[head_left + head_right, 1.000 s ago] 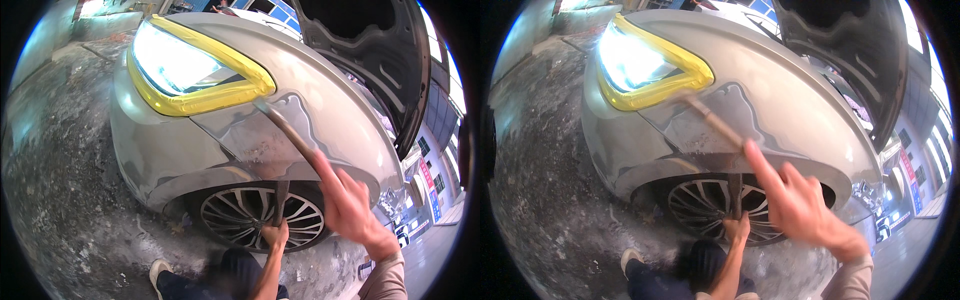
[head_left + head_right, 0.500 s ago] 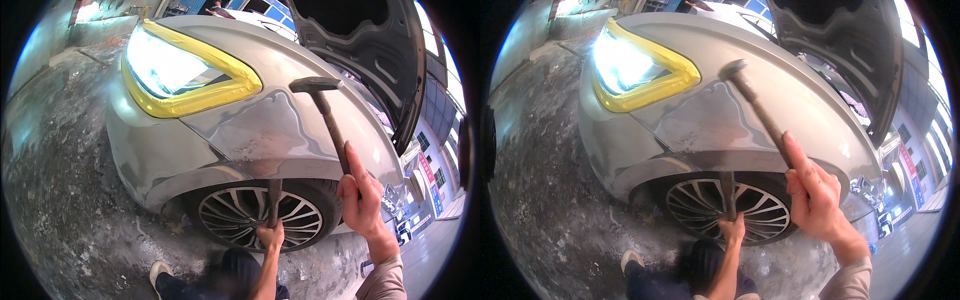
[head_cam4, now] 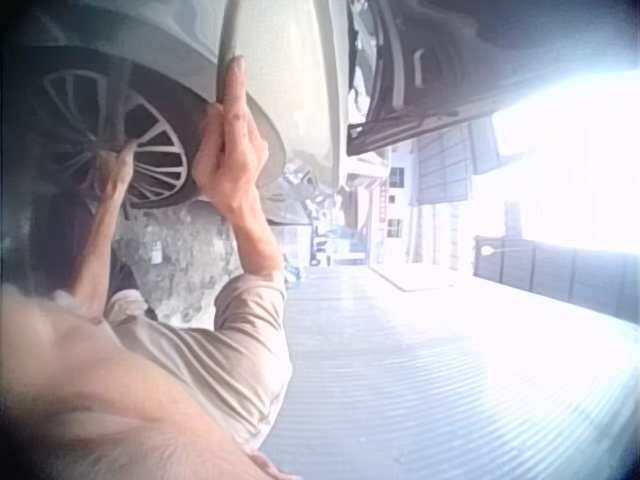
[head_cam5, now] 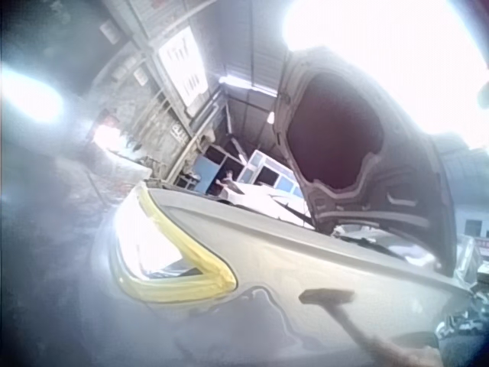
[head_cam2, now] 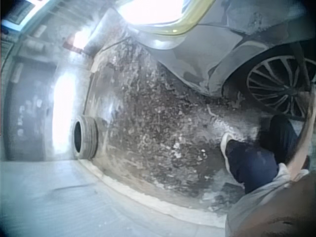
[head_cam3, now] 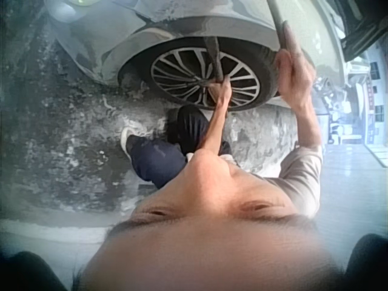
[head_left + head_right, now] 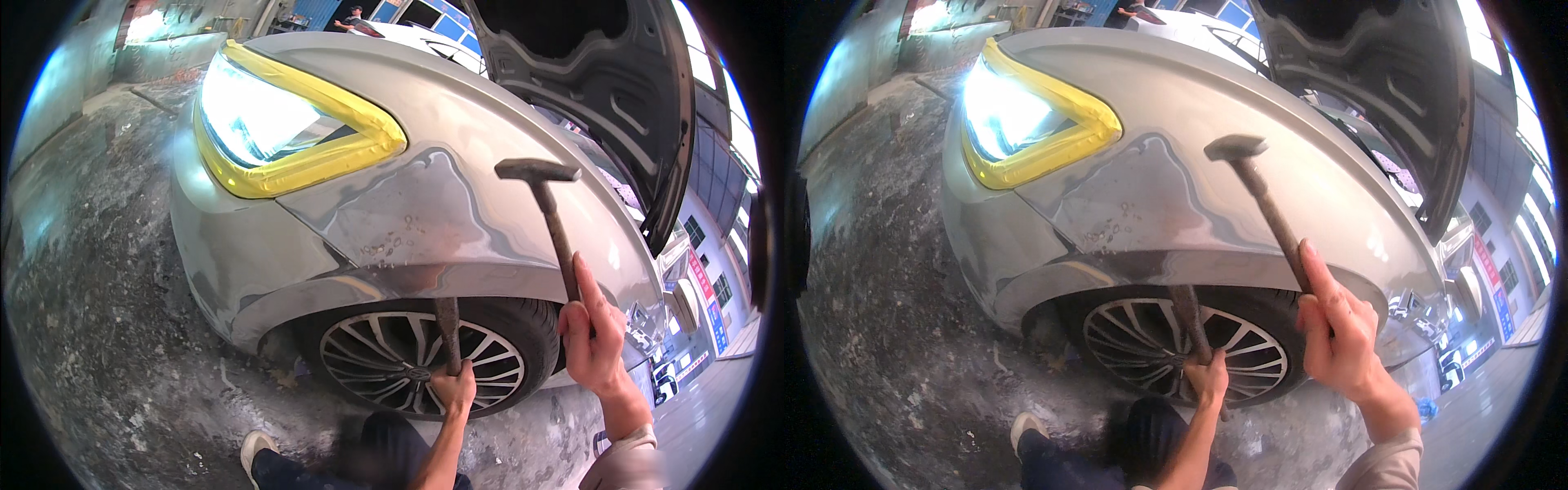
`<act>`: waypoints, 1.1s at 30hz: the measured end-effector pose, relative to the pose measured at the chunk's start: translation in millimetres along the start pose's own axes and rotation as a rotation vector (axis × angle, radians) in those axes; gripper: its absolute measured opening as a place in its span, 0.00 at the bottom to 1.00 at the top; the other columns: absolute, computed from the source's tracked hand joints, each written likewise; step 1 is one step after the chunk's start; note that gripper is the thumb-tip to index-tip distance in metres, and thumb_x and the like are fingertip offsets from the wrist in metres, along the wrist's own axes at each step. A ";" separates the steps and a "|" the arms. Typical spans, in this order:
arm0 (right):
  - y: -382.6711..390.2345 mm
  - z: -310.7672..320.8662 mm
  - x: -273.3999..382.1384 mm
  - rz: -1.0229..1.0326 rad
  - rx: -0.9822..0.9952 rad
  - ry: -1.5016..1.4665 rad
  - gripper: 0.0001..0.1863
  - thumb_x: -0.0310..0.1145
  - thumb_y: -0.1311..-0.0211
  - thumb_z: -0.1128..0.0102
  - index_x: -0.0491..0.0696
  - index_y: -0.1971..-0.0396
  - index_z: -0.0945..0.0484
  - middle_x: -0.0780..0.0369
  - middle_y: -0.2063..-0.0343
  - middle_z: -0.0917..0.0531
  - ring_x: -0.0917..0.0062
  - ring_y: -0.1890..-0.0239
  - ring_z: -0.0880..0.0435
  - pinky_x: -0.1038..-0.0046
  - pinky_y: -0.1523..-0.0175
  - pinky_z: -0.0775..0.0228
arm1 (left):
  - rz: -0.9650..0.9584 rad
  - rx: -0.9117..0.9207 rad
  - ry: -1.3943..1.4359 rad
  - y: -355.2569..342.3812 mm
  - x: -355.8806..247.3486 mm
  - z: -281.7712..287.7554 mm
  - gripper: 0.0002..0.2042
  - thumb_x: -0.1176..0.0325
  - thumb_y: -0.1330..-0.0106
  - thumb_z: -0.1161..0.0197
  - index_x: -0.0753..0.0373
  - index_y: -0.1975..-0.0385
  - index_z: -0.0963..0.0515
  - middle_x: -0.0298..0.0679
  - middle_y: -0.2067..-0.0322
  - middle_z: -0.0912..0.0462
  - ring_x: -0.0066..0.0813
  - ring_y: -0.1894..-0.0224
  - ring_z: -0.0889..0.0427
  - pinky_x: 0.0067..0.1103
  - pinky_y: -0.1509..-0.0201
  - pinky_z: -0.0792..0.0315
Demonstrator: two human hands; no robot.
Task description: The person retrieves a hammer and a metal rod from a tool cart, walks to a silver sedan, and uses the rod as a lever behind the front bumper while tapping with the hammer to push out a dent. The person briefly enters the car to turn on the headlights, then resumes hammering the bumper area.
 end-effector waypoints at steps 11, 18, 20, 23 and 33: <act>-24.2 -11.2 19.0 0.158 0.080 0.096 0.37 0.13 0.50 0.44 0.44 0.34 0.32 0.64 0.82 0.28 0.77 0.85 0.30 0.75 0.81 0.37 | -0.054 -0.032 0.039 -8.6 5.9 -5.3 0.15 0.71 0.46 0.38 0.73 0.88 0.33 0.38 0.92 0.34 0.18 0.83 0.33 0.30 0.78 0.38; -43.2 -15.7 35.7 0.230 0.083 0.157 0.41 0.13 0.53 0.43 0.45 0.33 0.33 0.66 0.83 0.34 0.78 0.85 0.35 0.74 0.84 0.43 | -0.037 -0.004 0.003 -8.4 8.3 -3.6 0.15 0.70 0.46 0.38 0.72 0.89 0.32 0.38 0.92 0.34 0.19 0.84 0.33 0.31 0.78 0.39; -43.8 -8.4 45.5 0.339 -0.042 0.148 0.41 0.13 0.54 0.43 0.44 0.33 0.33 0.65 0.83 0.32 0.79 0.85 0.34 0.74 0.83 0.42 | -0.049 -0.002 0.027 -8.3 8.3 -3.3 0.15 0.70 0.45 0.38 0.72 0.89 0.32 0.38 0.92 0.34 0.19 0.84 0.33 0.31 0.78 0.39; -49.0 -17.4 40.2 0.204 0.154 0.242 0.40 0.13 0.56 0.42 0.41 0.35 0.32 0.64 0.82 0.27 0.81 0.86 0.34 0.75 0.85 0.42 | -0.014 -0.018 0.010 -9.0 10.8 -2.3 0.16 0.70 0.45 0.38 0.72 0.89 0.32 0.39 0.92 0.33 0.19 0.84 0.33 0.31 0.77 0.39; -50.9 -26.2 37.9 0.080 0.222 0.169 0.40 0.13 0.56 0.41 0.41 0.35 0.32 0.61 0.79 0.23 0.80 0.85 0.33 0.76 0.85 0.41 | -0.026 -0.004 0.003 -8.9 9.7 -0.9 0.15 0.69 0.46 0.37 0.73 0.87 0.31 0.42 0.91 0.31 0.20 0.83 0.31 0.32 0.76 0.37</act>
Point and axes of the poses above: each hand's wrist, its own y-axis away from the middle knuckle, its own z-axis out of the back of the hand, x = y × z, the point moved 5 cm from there along -y, towards the middle knuckle
